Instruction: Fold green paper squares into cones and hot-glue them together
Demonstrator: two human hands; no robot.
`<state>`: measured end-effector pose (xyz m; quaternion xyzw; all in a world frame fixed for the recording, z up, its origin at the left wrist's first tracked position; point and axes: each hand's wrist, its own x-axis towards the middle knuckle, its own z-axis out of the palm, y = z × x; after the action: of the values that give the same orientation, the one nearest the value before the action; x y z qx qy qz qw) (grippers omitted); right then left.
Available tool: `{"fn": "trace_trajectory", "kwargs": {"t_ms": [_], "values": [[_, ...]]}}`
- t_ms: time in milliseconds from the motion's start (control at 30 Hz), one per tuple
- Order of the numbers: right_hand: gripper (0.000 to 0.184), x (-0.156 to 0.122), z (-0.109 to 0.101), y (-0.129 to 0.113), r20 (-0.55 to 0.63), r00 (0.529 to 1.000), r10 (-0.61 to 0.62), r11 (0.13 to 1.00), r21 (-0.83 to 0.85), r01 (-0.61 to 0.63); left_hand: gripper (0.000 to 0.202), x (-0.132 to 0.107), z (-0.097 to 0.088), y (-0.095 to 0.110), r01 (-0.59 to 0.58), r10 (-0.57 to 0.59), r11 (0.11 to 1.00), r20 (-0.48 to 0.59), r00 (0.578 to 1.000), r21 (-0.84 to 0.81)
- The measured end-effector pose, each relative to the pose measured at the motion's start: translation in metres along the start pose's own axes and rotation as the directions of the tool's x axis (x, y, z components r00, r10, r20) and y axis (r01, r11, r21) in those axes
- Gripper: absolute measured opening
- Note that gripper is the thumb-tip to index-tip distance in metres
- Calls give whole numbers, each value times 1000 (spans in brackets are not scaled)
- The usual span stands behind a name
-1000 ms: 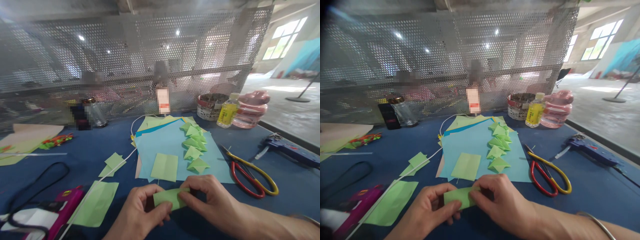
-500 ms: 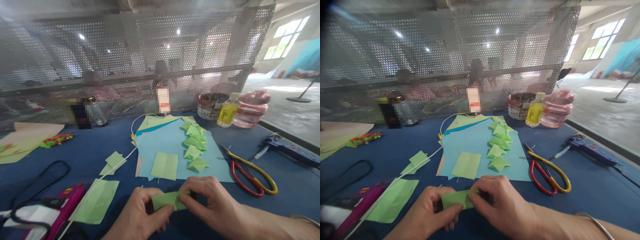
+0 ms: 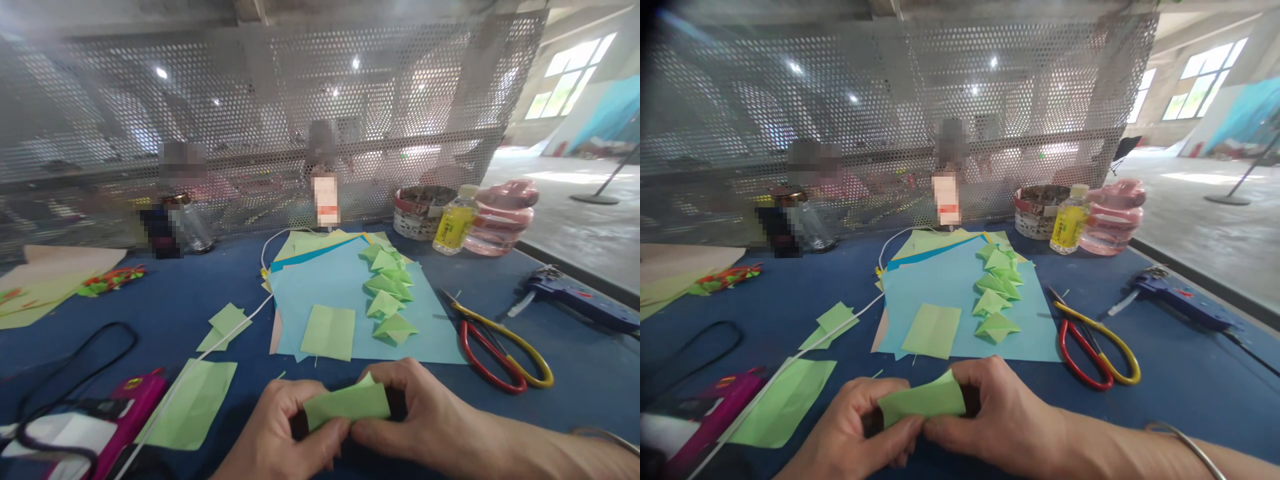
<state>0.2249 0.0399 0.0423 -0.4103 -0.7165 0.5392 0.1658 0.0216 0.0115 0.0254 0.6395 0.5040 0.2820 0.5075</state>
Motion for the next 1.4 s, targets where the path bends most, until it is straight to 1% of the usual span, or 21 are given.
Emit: {"fn": "trace_trajectory", "kwargs": {"t_ms": [133,333,500,633,700,800,900,1067,1200,1400], "values": [[18,-1,1,2,-18,1000,-18,998,-64,16,33,0,0,5,-27,27,998,-3,1000,49],[13,-2,1,1,-16,999,-33,996,-82,31,34,0,1,6,-32,33,998,-10,999,60],[9,-3,2,1,-13,999,-46,995,-93,45,34,0,1,6,-82,81,985,18,997,154],[12,-3,1,0,-24,998,-54,990,-129,50,33,0,1,9,-49,46,983,19,999,176],[12,-2,0,-1,-24,999,-48,989,-144,44,33,0,0,9,-31,28,988,18,999,153],[11,0,-4,-2,-6,999,-46,991,-128,45,28,0,-3,6,35,-35,998,4,999,53],[12,3,-7,-1,-17,999,-43,992,-117,41,26,1,-6,5,81,-82,996,-30,996,-21],[12,5,-9,0,-30,999,-36,994,-102,33,26,1,-8,6,92,-94,995,-49,994,-39],[14,6,-11,-2,-66,996,-65,994,-97,58,24,0,-12,7,100,-105,993,-69,992,-69],[5,12,-20,5,-141,987,-80,995,-73,70,25,0,-25,5,92,-105,986,-91,990,-138]]}}
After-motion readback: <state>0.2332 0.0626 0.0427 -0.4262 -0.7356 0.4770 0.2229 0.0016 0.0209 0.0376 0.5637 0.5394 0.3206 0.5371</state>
